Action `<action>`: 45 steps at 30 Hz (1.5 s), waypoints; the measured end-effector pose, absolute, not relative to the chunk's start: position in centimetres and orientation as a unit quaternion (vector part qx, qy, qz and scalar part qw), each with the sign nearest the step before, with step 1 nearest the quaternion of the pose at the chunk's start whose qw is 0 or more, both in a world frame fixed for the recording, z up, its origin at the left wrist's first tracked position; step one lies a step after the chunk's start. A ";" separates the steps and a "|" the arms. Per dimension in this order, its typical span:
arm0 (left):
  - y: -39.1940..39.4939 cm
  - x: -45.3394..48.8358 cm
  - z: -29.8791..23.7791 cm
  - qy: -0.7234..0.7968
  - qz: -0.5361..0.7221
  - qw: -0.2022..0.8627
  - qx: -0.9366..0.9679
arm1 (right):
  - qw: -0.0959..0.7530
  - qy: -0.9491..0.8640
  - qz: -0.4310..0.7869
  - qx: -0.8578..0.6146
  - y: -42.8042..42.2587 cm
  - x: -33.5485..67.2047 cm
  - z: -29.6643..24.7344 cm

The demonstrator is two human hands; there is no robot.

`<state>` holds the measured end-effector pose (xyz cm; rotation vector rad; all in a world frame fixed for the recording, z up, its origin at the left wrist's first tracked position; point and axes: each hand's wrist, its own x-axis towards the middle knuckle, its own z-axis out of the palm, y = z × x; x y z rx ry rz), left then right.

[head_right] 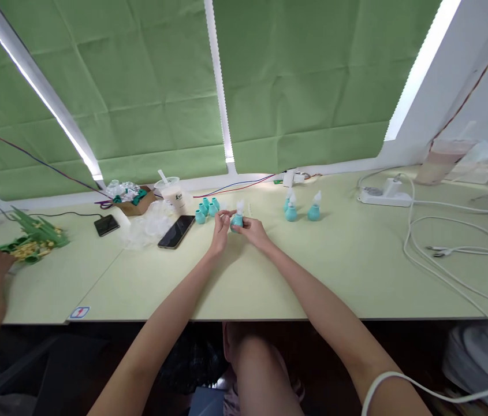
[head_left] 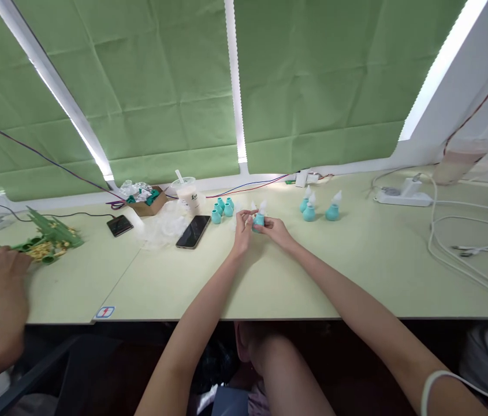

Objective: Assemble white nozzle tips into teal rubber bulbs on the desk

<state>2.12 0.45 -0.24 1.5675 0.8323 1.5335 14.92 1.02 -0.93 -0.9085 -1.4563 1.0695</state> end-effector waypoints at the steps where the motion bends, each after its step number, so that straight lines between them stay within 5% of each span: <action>1: 0.7 1.8 -0.2 0.349 0.614 0.355 0.612 | 0.541 -0.607 0.426 -0.397 1.2 15.5 -0.7; 7: 2.5 -0.7 -0.2 0.473 0.641 0.206 0.568 | 0.564 -0.595 0.381 -0.427 2.1 19.0 0.7; 19: 3.2 -2.0 -1.1 0.528 0.552 0.116 0.634 | 0.511 -0.641 0.210 -0.532 3.1 20.7 -0.7; 33: 3.5 -3.0 -1.5 0.551 0.515 0.122 0.645 | 0.412 -0.577 0.071 -0.702 11.2 19.9 0.8; 45: 3.3 -2.8 -1.4 0.539 0.506 0.160 0.654 | 0.366 -0.491 0.086 -0.786 15.2 20.9 1.0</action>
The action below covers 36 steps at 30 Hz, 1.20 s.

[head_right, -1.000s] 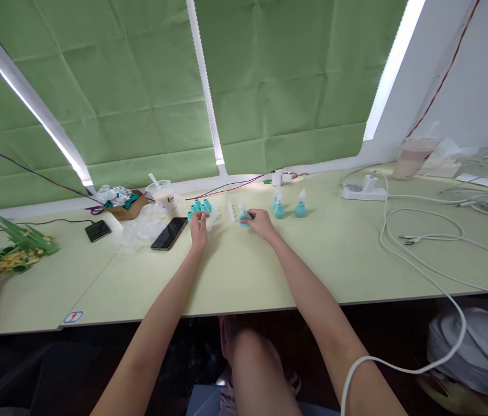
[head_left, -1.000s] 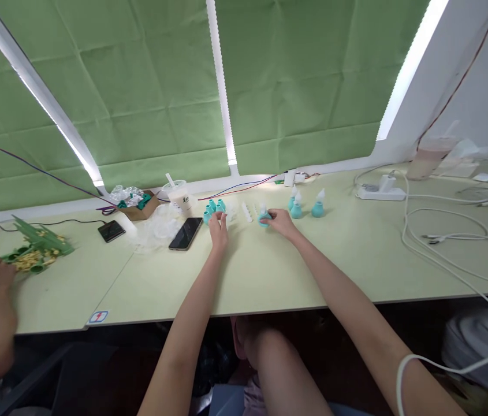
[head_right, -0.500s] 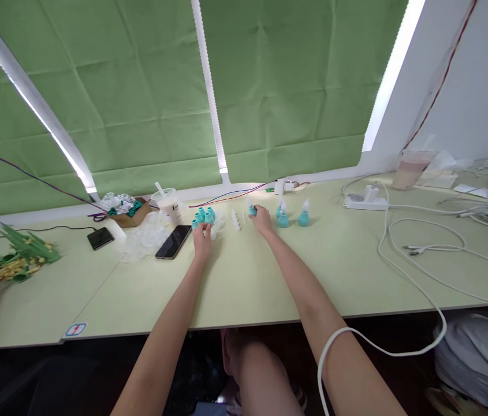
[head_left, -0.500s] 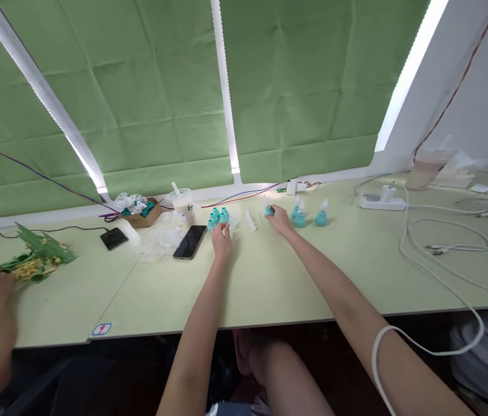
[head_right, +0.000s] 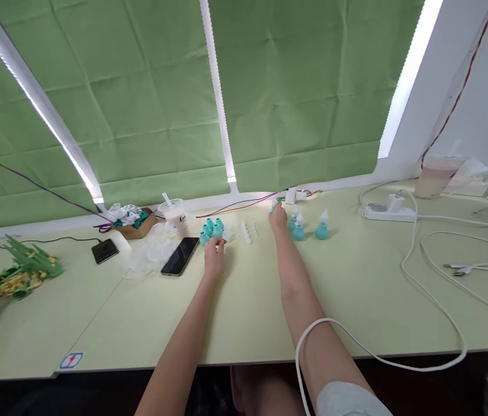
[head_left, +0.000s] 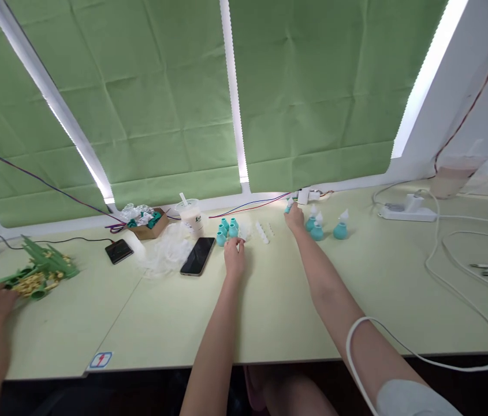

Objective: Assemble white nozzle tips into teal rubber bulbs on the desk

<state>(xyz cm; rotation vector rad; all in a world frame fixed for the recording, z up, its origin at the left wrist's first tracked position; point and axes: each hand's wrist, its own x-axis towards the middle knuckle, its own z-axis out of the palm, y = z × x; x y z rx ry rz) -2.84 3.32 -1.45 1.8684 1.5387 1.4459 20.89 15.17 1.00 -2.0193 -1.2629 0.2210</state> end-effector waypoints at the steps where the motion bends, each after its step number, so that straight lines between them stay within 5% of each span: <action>1: 3.3 -2.8 -1.4 0.541 0.504 0.161 0.654 | 0.370 -0.486 0.087 -0.787 15.5 21.0 0.9; 12: 3.5 -2.7 -1.9 0.531 0.510 0.156 0.658 | 0.405 -0.481 0.071 -0.774 15.6 21.2 -1.6; 19: 3.5 -3.0 -1.7 0.533 0.513 0.158 0.654 | 0.448 -0.592 -0.128 -0.658 12.0 18.2 6.9; 24: 3.6 -3.1 -1.6 0.529 0.521 0.168 0.648 | 0.318 -0.643 -0.182 -0.672 10.0 22.1 13.9; 29: 3.6 -3.2 -1.6 0.520 0.514 0.154 0.665 | 0.089 -0.580 -0.052 -0.808 10.6 27.1 13.8; 36: 3.5 -3.4 -1.6 0.521 0.517 0.149 0.663 | -0.001 -0.571 0.137 -0.810 12.5 28.5 11.6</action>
